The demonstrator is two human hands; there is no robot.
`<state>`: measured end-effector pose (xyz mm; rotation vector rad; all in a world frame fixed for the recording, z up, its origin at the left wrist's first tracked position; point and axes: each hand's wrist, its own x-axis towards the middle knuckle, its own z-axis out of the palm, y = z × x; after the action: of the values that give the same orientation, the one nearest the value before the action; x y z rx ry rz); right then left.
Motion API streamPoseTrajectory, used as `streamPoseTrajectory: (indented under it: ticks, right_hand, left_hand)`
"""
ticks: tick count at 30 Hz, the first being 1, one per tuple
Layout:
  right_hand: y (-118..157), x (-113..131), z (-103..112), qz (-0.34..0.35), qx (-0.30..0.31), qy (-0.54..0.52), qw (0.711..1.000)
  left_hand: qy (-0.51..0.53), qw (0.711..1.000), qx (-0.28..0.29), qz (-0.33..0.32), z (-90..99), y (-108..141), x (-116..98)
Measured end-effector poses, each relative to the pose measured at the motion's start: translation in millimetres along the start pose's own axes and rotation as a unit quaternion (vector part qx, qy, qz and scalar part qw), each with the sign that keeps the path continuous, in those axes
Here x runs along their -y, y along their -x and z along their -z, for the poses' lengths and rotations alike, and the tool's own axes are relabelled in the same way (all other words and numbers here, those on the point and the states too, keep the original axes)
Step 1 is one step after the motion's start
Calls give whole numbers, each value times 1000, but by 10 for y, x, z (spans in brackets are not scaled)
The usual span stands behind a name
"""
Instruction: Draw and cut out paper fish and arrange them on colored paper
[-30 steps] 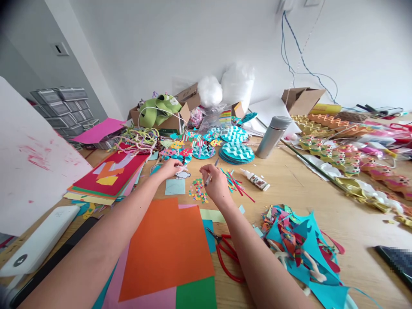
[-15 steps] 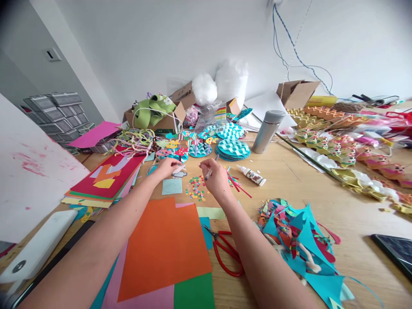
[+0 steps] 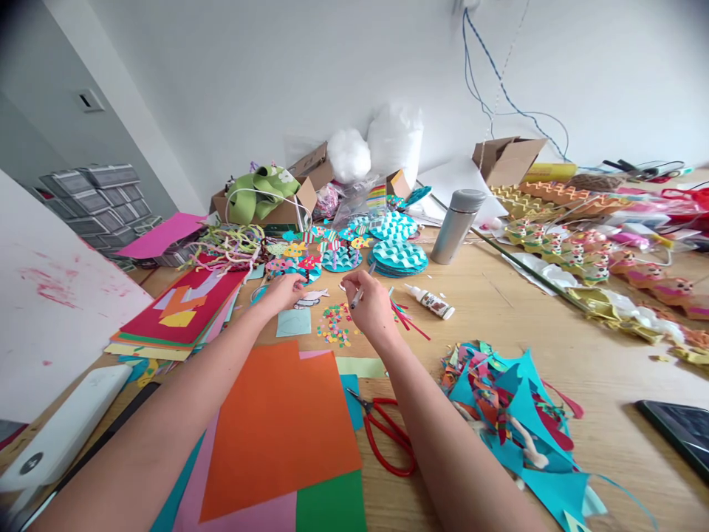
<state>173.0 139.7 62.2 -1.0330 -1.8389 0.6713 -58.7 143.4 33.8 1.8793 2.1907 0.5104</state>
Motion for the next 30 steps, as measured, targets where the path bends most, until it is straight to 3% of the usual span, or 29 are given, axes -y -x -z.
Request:
streamPoseTrajectory:
  ticks: [4, 9, 23, 30]
  right_hand:
    - [4, 28, 4, 5, -1, -6, 1000]
    - [12, 54, -17, 3, 2, -3, 1000]
    - [8, 20, -34, 7, 2, 1, 1000]
    - [15, 23, -37, 4, -2, -1, 1000]
  left_hand:
    - [-34, 999, 26, 0, 34, 117, 94]
    - [-68, 997, 29, -14, 28, 198, 48]
    - [-110, 991, 37, -64, 52, 253, -21]
    - [-104, 992, 33, -58, 63, 253, -14]
